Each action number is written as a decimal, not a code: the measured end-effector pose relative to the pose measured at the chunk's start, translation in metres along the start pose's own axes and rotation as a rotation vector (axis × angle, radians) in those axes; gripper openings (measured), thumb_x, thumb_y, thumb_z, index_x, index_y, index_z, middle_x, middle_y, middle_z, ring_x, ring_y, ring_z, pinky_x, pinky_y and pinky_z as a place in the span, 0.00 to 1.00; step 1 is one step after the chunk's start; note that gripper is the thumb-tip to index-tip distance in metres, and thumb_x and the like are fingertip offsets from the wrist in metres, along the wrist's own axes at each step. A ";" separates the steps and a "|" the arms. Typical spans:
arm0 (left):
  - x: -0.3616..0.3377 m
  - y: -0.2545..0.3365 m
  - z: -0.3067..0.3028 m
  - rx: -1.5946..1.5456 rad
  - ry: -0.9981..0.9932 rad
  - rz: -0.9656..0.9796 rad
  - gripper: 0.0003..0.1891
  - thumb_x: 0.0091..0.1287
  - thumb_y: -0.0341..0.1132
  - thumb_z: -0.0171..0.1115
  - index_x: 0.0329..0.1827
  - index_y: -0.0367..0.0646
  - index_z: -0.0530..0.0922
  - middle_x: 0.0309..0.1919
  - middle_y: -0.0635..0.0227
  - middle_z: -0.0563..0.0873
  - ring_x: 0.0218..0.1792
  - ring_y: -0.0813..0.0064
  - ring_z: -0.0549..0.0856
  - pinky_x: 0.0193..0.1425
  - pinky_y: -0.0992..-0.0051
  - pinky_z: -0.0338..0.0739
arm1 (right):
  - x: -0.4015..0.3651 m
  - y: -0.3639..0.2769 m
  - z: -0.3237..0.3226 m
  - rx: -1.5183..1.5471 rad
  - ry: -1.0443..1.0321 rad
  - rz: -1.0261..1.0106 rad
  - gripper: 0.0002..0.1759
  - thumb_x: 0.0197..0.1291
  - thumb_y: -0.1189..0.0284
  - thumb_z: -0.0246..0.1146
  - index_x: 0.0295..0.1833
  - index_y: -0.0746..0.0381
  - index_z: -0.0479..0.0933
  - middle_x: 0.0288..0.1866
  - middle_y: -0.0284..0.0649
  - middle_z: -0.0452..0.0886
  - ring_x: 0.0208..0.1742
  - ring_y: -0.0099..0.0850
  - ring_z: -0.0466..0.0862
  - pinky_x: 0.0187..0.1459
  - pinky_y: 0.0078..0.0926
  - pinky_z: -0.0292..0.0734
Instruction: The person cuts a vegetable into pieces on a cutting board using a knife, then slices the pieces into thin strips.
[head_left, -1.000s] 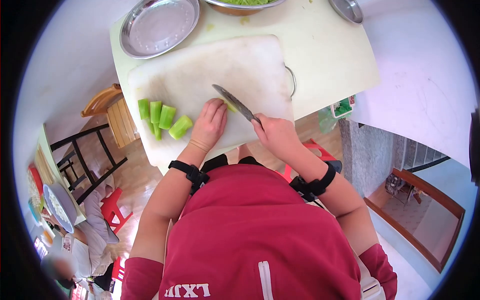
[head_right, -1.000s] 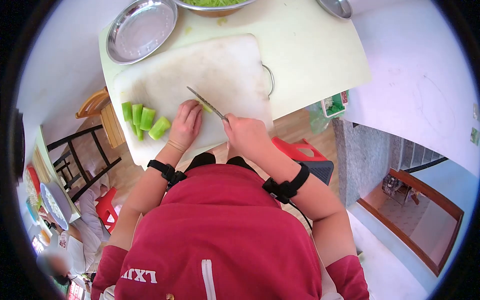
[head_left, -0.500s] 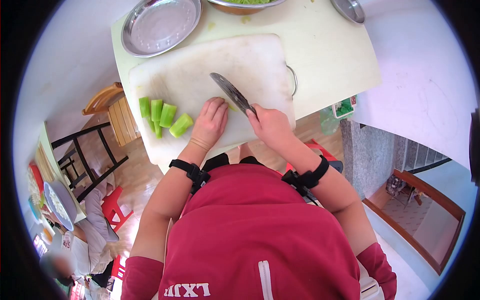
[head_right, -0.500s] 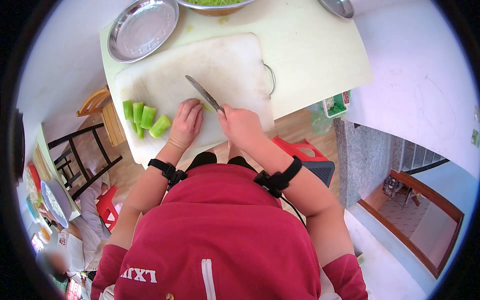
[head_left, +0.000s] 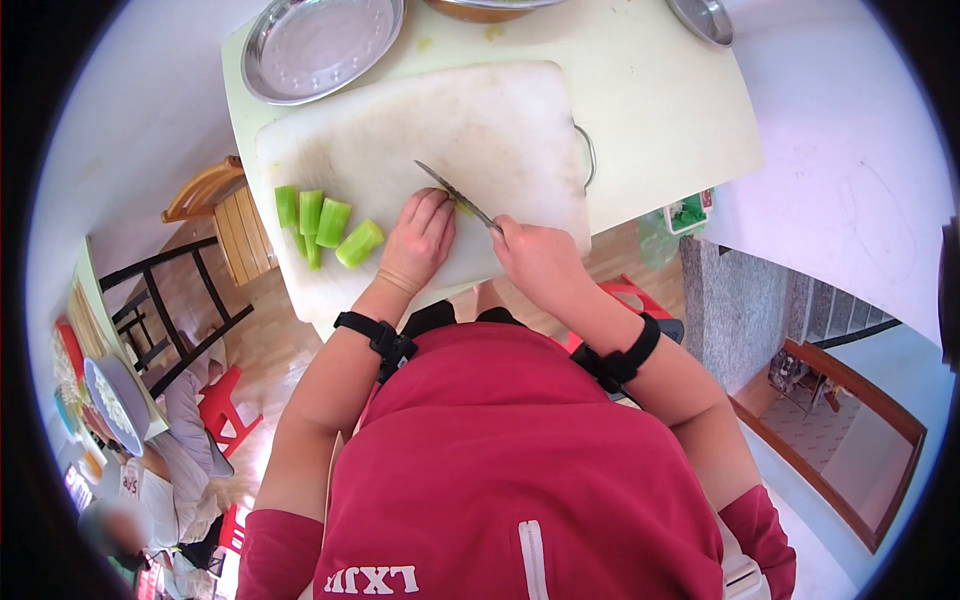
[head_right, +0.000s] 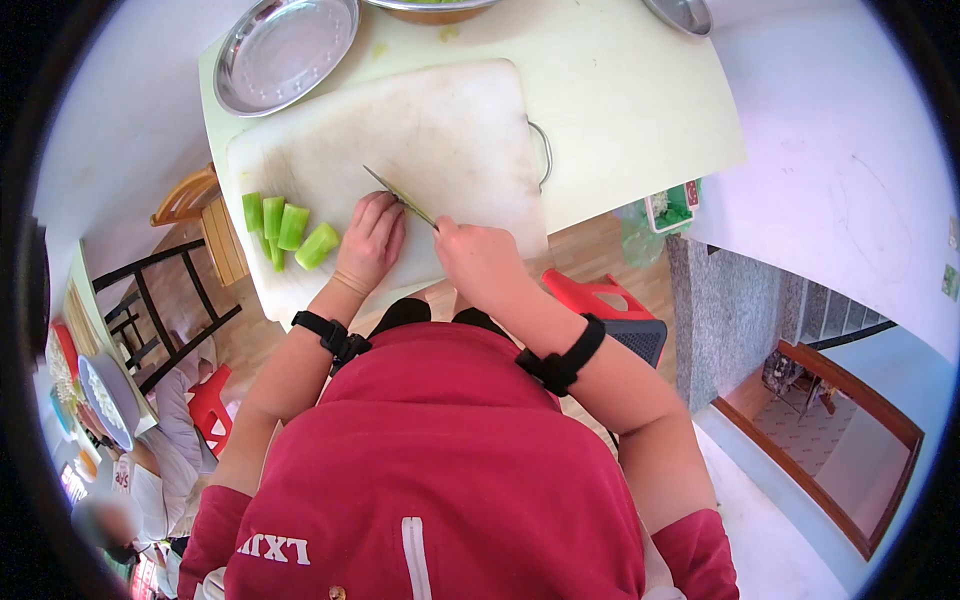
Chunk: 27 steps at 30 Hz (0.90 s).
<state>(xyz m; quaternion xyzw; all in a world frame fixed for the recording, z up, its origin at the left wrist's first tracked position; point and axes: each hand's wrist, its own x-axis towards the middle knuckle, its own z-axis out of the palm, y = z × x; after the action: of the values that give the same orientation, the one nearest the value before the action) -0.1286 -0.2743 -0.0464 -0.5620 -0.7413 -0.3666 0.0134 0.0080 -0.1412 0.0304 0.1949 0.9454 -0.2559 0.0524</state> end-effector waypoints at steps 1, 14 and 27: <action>0.000 0.000 0.000 0.001 0.000 0.002 0.15 0.55 0.20 0.65 0.47 0.32 0.78 0.48 0.55 0.79 0.52 0.55 0.80 0.56 0.64 0.78 | 0.005 0.000 0.000 0.000 0.002 0.000 0.12 0.69 0.67 0.55 0.36 0.63 0.74 0.20 0.47 0.79 0.24 0.48 0.82 0.26 0.44 0.76; 0.001 0.000 0.000 -0.011 0.017 -0.003 0.15 0.55 0.19 0.66 0.46 0.32 0.78 0.47 0.55 0.79 0.51 0.55 0.80 0.55 0.64 0.78 | -0.013 0.001 -0.017 0.057 -0.019 0.025 0.11 0.69 0.66 0.55 0.39 0.63 0.77 0.20 0.47 0.80 0.24 0.48 0.82 0.28 0.45 0.76; 0.001 -0.001 0.000 0.004 0.005 0.003 0.16 0.54 0.22 0.66 0.47 0.31 0.79 0.47 0.57 0.80 0.52 0.57 0.80 0.57 0.65 0.78 | 0.003 0.011 -0.002 0.244 0.079 0.131 0.15 0.71 0.62 0.53 0.38 0.63 0.75 0.19 0.49 0.77 0.23 0.51 0.79 0.27 0.47 0.73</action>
<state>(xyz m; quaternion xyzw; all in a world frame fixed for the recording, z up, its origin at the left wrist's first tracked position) -0.1300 -0.2739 -0.0470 -0.5623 -0.7412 -0.3663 0.0169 0.0096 -0.1307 0.0265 0.2710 0.8939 -0.3571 0.0078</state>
